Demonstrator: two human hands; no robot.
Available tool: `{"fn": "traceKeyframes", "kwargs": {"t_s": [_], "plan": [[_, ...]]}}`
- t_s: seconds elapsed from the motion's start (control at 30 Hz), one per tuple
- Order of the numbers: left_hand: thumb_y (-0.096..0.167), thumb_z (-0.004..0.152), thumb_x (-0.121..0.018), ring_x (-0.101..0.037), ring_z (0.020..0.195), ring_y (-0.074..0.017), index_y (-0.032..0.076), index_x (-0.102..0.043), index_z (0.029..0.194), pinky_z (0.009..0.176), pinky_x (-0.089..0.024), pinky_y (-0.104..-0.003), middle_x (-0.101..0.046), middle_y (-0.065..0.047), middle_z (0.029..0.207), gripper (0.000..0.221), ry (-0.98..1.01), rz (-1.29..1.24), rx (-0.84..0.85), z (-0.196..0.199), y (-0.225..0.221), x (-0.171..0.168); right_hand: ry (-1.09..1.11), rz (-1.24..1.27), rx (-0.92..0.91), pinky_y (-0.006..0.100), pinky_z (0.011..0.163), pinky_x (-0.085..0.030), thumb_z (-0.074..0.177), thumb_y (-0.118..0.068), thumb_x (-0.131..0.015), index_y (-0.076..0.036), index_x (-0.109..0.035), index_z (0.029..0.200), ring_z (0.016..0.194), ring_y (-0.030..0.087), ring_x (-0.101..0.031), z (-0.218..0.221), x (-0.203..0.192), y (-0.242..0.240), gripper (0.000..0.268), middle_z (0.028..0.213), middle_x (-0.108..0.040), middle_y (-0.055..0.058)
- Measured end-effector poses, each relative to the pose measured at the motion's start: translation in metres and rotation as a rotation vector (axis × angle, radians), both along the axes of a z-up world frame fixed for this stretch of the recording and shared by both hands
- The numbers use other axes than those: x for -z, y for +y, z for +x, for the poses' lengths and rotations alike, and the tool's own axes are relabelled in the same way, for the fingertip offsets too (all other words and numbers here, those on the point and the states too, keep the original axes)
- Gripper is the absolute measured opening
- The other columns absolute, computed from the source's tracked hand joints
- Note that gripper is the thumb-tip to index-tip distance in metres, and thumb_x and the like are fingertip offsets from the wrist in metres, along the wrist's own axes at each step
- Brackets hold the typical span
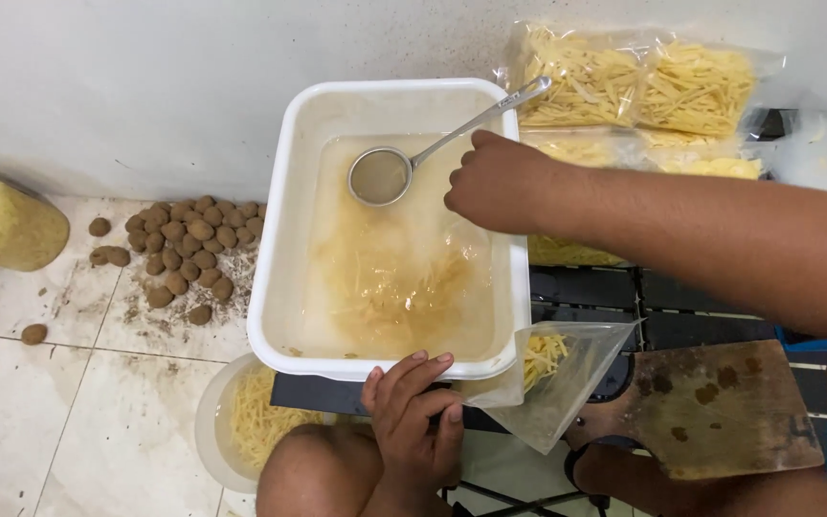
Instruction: Filling plastic bags with shredded food items from a water container using a strainer and hands
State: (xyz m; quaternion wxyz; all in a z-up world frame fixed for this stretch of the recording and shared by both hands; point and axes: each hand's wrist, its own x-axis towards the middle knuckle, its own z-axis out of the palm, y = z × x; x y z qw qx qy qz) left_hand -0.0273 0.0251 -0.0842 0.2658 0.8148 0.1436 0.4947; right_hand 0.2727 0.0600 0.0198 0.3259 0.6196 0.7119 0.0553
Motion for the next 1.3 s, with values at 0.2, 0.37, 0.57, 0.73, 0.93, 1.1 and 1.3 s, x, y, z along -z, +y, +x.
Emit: {"fn": "traceKeyframes", "kwargs": {"t_s": [0.2,0.37,0.57,0.73,0.93,1.1,1.3], "plan": [[0.032,0.104,-0.048,-0.070,0.113,-0.0202,0.021,-0.065,0.079,0.118,-0.021,-0.037,-0.076,0.001,0.112,0.032,-0.007,-0.022,0.036,-0.001,0.000,-0.003,0.409,-0.030,0.238,0.043,0.084,-0.051,0.083,-0.004,-0.055,-0.022,-0.069,0.105,0.094,0.030,-0.072,-0.018,0.015,0.002,0.031,0.101,-0.076,0.000],[0.030,0.104,-0.049,-0.069,0.113,-0.0206,0.021,-0.064,0.079,0.117,-0.022,-0.038,-0.076,0.001,0.112,0.030,-0.008,-0.022,0.032,-0.001,-0.001,-0.005,0.785,-0.021,0.389,0.042,0.071,-0.042,0.082,-0.005,-0.047,-0.017,-0.059,0.094,0.083,0.028,-0.056,-0.050,0.040,0.017,0.021,0.090,-0.064,0.004],[0.029,0.103,-0.049,-0.070,0.114,-0.0210,0.020,-0.063,0.079,0.118,-0.022,-0.039,-0.076,0.000,0.112,0.029,-0.008,-0.024,0.050,-0.002,0.000,-0.005,1.008,-0.004,0.360,0.034,0.063,-0.036,0.081,0.000,-0.041,-0.017,-0.052,0.082,0.071,0.017,-0.045,-0.087,0.050,0.040,0.020,0.077,-0.057,-0.002],[0.030,0.104,-0.048,-0.069,0.114,-0.0205,0.020,-0.063,0.079,0.117,-0.024,-0.039,-0.077,0.001,0.112,0.031,-0.007,-0.043,0.053,-0.003,0.000,-0.009,1.189,0.068,0.317,0.034,0.078,-0.049,0.099,-0.014,-0.045,-0.013,-0.068,0.105,0.092,0.022,-0.067,-0.095,0.051,0.049,0.024,0.105,-0.074,0.003],[0.028,0.103,-0.048,-0.068,0.116,-0.0205,0.018,-0.067,0.082,0.117,-0.023,-0.040,-0.075,0.001,0.115,0.029,0.007,-0.056,0.079,-0.004,0.001,-0.017,1.284,0.131,0.188,0.035,0.083,-0.047,0.099,-0.016,-0.043,-0.012,-0.067,0.113,0.098,0.021,-0.064,-0.081,0.056,0.039,0.028,0.110,-0.072,0.004],[0.024,0.101,-0.052,-0.069,0.116,-0.0217,0.018,-0.064,0.084,0.117,-0.025,-0.042,-0.076,0.000,0.115,0.022,-0.024,-0.039,0.064,-0.004,0.001,-0.014,1.347,0.131,0.243,0.032,0.087,-0.048,0.101,-0.018,-0.048,-0.014,-0.067,0.115,0.103,0.018,-0.065,-0.076,0.052,0.032,0.024,0.114,-0.073,0.000],[0.031,0.103,-0.051,-0.067,0.119,-0.0208,0.020,-0.067,0.085,0.115,-0.024,-0.042,-0.075,0.002,0.120,0.027,0.012,-0.061,0.087,-0.004,0.003,-0.009,1.300,0.209,0.158,0.034,0.091,-0.049,0.100,-0.013,-0.050,-0.012,-0.067,0.117,0.107,0.021,-0.067,-0.063,0.052,0.025,0.024,0.118,-0.073,0.003]]}}
